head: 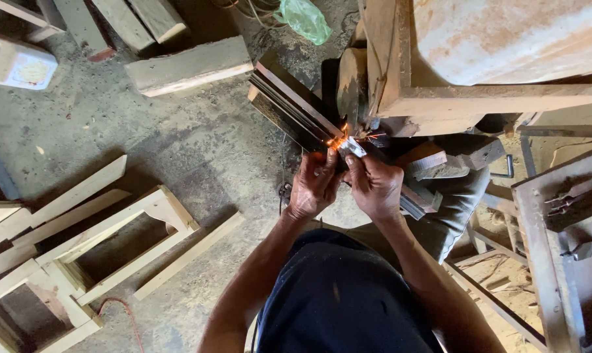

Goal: The person uses a bench grinder to sharpen a small metal tool, holding it against the spinning wheel to create sparks. They repeatedly adjust the tool's position and angle to grind different edges.

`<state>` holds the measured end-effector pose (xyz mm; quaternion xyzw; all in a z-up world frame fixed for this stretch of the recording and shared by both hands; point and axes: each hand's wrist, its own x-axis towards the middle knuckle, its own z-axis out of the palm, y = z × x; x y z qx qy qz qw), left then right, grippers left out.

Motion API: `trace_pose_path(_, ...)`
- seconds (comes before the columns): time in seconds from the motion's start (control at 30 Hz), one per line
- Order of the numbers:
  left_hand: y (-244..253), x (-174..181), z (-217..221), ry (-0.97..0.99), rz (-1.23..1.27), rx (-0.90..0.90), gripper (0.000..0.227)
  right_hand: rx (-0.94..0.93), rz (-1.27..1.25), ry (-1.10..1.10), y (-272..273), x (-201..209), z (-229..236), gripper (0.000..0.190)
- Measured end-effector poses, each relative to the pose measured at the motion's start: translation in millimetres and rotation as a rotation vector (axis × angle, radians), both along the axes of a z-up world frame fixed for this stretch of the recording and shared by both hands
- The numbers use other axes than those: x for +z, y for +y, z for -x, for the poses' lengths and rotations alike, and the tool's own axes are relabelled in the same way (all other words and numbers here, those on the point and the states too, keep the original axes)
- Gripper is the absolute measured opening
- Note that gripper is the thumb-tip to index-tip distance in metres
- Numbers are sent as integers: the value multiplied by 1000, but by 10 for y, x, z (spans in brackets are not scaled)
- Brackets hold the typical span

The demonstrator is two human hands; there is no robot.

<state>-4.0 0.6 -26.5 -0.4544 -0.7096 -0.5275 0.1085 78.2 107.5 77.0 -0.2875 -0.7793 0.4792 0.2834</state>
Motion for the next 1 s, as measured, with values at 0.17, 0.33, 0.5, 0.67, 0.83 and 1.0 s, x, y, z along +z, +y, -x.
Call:
trace_pose_path(0.17, -36, 122, 26, -31, -1, -16, 48, -19, -9, -33, 11, -163, -70, 28)
trace_pose_path(0.33, -9, 175, 47, -32, 8, -12, 50, -39, -23, -30, -28, 44, 54, 29)
trace_pose_path(0.5, -17, 160, 32, -48, -14, -8, 50, -47, -43, 6, -27, -126, 4, 32)
trace_pose_path(0.67, 25, 186, 49, -28, -24, 3, 51, -61, -6, -7, -23, -174, 1, 32)
trace_pose_path(0.83, 25, 157, 40, -57, -52, -17, 50, -73, -21, 9, -9, -188, 4, 33)
trace_pose_path(1.0, 5, -21, 3, -56, -12, -5, 50, -66, -56, 35, -37, -156, 41, 34)
